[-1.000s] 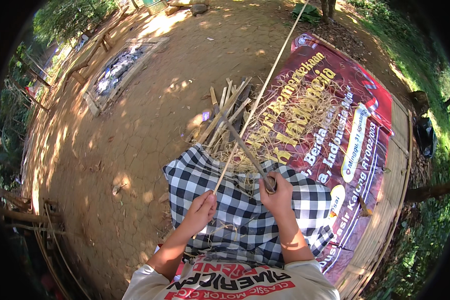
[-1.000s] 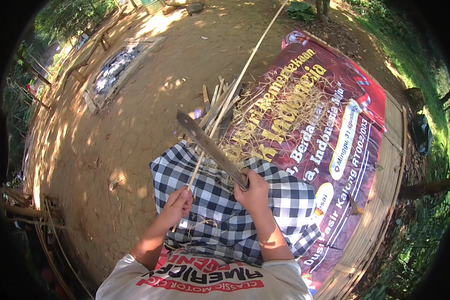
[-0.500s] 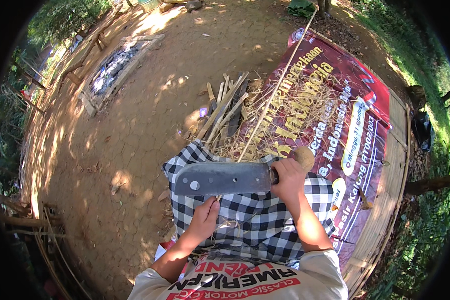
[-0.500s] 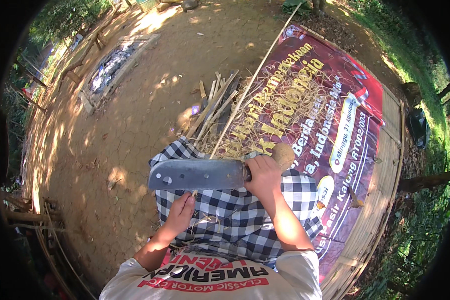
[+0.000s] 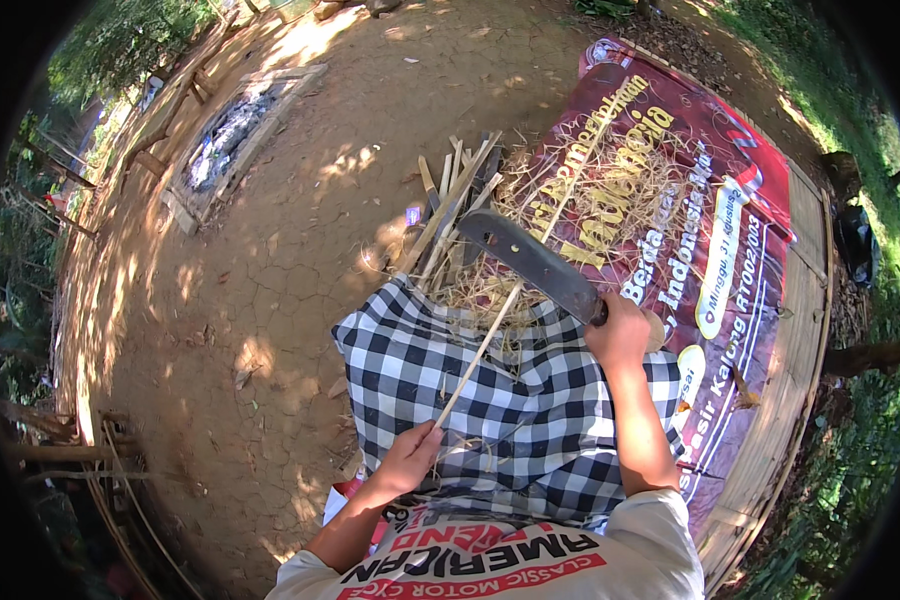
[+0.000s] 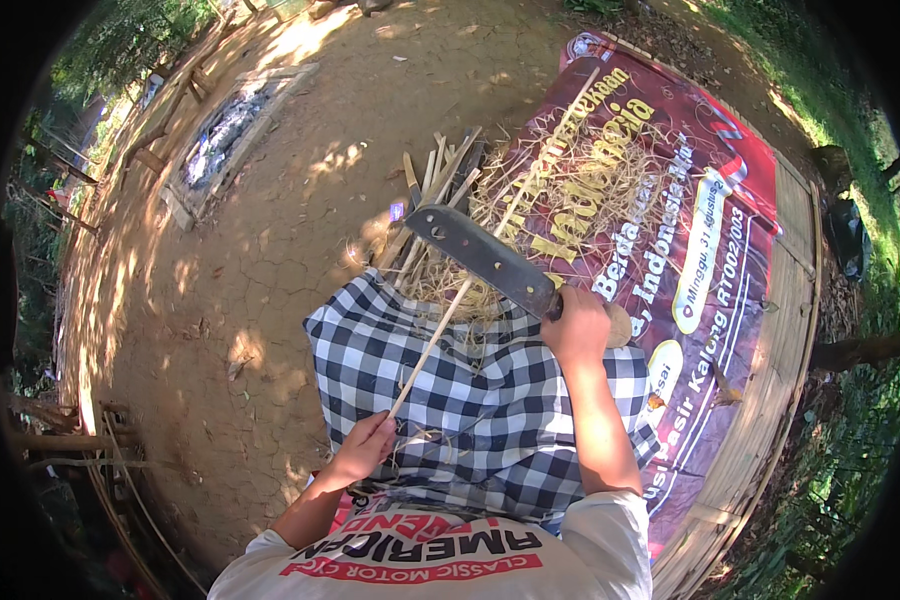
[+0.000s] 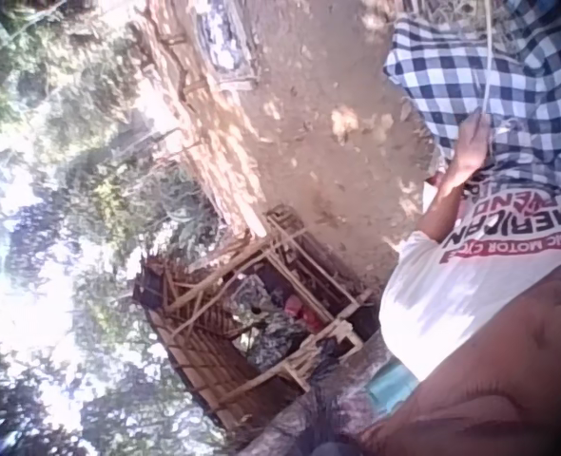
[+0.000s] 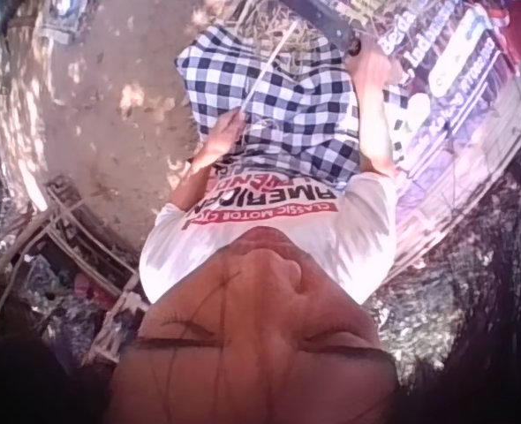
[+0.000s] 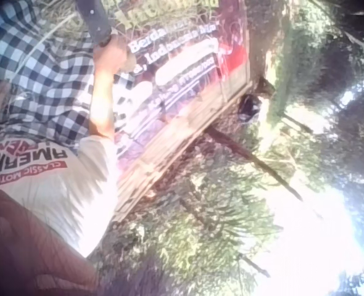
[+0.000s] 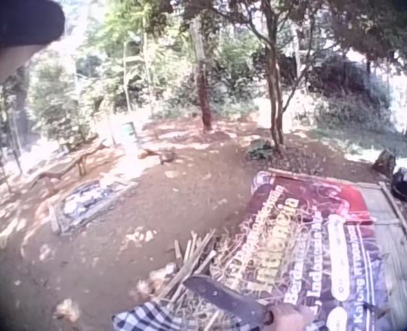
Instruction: The person uses a large knife to shave thin strips from a wooden stick while sitting on a platform.
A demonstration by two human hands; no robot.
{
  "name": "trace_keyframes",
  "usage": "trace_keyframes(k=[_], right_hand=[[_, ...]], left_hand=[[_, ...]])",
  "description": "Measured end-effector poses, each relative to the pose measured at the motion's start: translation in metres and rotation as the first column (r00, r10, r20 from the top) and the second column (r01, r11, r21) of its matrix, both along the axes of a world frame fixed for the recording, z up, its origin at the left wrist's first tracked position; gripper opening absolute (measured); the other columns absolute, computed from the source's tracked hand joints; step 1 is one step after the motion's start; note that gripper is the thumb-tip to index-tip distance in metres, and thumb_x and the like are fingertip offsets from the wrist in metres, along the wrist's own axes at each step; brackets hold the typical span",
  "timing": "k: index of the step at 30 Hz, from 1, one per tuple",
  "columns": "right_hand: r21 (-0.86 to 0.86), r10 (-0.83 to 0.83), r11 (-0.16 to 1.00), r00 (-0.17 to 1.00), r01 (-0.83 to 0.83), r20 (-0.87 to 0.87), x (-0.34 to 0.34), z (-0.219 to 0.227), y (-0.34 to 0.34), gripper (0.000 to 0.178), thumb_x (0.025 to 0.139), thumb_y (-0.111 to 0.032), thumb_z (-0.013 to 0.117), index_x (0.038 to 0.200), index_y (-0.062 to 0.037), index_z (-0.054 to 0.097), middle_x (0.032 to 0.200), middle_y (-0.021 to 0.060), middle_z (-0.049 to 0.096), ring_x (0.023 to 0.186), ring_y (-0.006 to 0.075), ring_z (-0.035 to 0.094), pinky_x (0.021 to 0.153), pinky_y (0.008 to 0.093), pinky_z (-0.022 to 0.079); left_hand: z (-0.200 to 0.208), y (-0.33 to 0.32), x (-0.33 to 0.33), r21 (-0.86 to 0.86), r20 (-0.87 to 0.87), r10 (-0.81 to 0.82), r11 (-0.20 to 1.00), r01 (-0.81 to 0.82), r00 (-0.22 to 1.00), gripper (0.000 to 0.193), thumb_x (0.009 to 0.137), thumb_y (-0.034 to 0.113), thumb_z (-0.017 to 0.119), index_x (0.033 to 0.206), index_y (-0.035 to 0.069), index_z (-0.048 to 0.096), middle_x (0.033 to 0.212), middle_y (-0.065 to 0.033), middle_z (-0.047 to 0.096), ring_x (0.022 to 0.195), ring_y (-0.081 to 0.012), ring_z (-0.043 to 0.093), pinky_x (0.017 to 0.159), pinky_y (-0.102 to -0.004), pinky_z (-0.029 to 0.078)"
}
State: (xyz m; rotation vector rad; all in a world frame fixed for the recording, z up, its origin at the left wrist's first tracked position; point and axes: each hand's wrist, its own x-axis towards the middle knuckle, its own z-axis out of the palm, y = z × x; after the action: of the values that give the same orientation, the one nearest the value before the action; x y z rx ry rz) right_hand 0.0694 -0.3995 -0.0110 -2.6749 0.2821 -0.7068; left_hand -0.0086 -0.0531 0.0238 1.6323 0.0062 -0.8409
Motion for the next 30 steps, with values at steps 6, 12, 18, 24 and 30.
trace_keyframes(k=[6,12,18,24,30], right_hand=[[0.074,0.278,0.959,0.959,-0.273,-0.055,-0.003,-0.013,0.023,0.025,0.06,-0.008,0.07,0.083,-0.005,0.061,0.075,0.0108,0.061,0.073,0.0304,0.061,0.064,0.0403,0.05],[0.213,0.465,0.869,0.884,-0.446,-0.047,-0.003,-0.011,0.042,0.025,0.06,-0.007,0.07,0.084,-0.0035,0.063,0.075,0.0125,0.062,0.069,0.0322,0.062,0.062,0.0395,0.051],[0.525,0.515,0.753,0.852,-0.396,-0.096,0.009,0.01,0.053,0.031,0.062,-0.007,0.075,0.091,0.0016,0.067,0.072,0.0143,0.063,0.064,0.0262,0.064,0.061,0.0337,0.051],[0.753,0.522,0.628,0.824,-0.197,-0.22,0.035,0.038,0.062,0.029,0.071,-0.016,0.077,0.089,0.0045,0.067,0.062,0.0048,0.058,0.054,0.0103,0.053,0.052,0.0278,0.044],[0.964,0.658,0.254,0.717,0.078,-0.232,0.039,0.048,0.09,0.025,0.077,-0.009,0.074,0.094,0.006,0.062,0.064,0.0033,0.06,0.052,0.0086,0.055,0.047,0.0249,0.044]], left_hand=[[-0.016,0.014,0.0,-0.171,-0.348,0.059,0.977,-0.125,0.936,0.028,0.102,0.03,0.043,0.082,0.01,0.042,0.059,0.005,0.033,0.047,-0.0045,0.029,0.041,-0.0228,0.024],[-0.024,0.057,-0.015,-0.149,-0.419,0.132,0.966,-0.212,0.898,0.035,0.103,0.036,0.038,0.078,0.012,0.04,0.061,0.0025,0.035,0.047,-0.0068,0.027,0.041,-0.024,0.021],[-0.018,0.104,-0.022,0.148,-0.215,0.231,0.968,-0.203,0.949,0.042,0.101,0.039,0.041,0.069,0.011,0.041,0.056,0.0033,0.034,0.047,-0.0078,0.03,0.043,-0.0253,0.024],[-0.047,0.125,-0.011,0.075,-0.409,0.213,0.977,-0.201,0.887,0.047,0.1,0.042,0.039,0.065,0.011,0.042,0.054,0.0035,0.033,0.047,-0.0091,0.031,0.045,-0.0258,0.025],[-0.039,0.116,0.004,0.299,-0.126,0.044,0.954,-0.004,0.991,0.059,0.101,0.044,0.037,0.057,0.006,0.045,0.052,0.0008,0.039,0.049,-0.0109,0.036,0.048,-0.0282,0.031]])
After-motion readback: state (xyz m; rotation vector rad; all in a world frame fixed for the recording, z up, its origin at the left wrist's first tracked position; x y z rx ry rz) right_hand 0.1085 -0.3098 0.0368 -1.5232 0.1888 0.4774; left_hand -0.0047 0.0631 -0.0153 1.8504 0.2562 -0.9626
